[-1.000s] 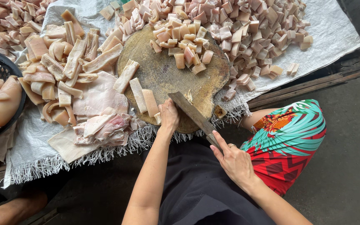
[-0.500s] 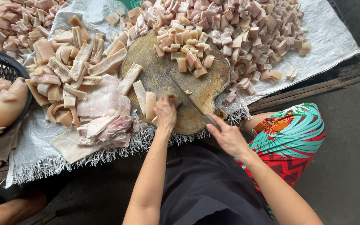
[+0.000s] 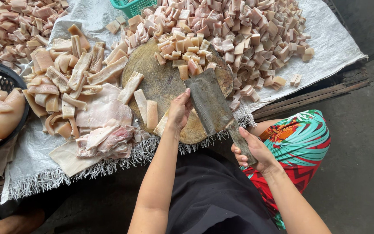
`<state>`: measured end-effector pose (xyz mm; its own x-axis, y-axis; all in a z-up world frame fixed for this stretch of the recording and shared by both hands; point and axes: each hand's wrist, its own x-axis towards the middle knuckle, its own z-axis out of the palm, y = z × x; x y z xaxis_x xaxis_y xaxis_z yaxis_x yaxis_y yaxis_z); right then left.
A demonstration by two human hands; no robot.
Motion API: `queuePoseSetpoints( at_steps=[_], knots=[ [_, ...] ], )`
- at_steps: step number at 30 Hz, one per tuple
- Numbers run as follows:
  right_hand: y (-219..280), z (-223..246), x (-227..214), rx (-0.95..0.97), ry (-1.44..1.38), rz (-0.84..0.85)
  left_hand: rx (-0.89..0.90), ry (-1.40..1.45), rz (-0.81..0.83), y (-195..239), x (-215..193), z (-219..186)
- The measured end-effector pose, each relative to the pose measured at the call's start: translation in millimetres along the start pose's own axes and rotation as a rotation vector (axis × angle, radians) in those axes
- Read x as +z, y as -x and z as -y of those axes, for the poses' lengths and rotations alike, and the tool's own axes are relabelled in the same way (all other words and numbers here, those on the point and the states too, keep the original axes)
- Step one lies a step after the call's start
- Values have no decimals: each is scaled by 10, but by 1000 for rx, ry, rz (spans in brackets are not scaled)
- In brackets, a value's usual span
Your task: The person chops pieces of animal skin into small cubes on a wooden cutting board using a large cleaver.
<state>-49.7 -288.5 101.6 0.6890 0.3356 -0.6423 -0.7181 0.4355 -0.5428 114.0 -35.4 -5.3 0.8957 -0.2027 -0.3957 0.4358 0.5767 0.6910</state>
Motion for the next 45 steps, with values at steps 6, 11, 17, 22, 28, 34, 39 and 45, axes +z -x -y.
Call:
queuePoseSetpoints(
  at_steps=[6, 11, 17, 22, 28, 34, 39, 45],
  knots=[
    [-172, 193, 189, -66, -14, -12, -93, -224, 33, 315, 95, 8],
    [-164, 320, 186, -226, 148, -176, -83, -1125, -208, 467, 121, -75],
    [-128, 189, 35, -370, 553, -414, 719, -1734, -48, 461, -88, 424],
    [-140, 207, 14, -322, 682, -491, 669, -1820, -43, 147, -190, 623],
    [-130, 302, -29, -252, 701, -473, 344, -1743, -105, 459, 88, 376],
    [-70, 243, -86, -373, 535, -382, 266, -1471, -21, 674, 287, 120],
    [128, 302, -122, -379, 455, -429, 336, -1465, 202, 608, 821, 112],
    [307, 307, -251, -383, 420, -492, 450, -1683, 317, 337, 954, 380]
  ],
)
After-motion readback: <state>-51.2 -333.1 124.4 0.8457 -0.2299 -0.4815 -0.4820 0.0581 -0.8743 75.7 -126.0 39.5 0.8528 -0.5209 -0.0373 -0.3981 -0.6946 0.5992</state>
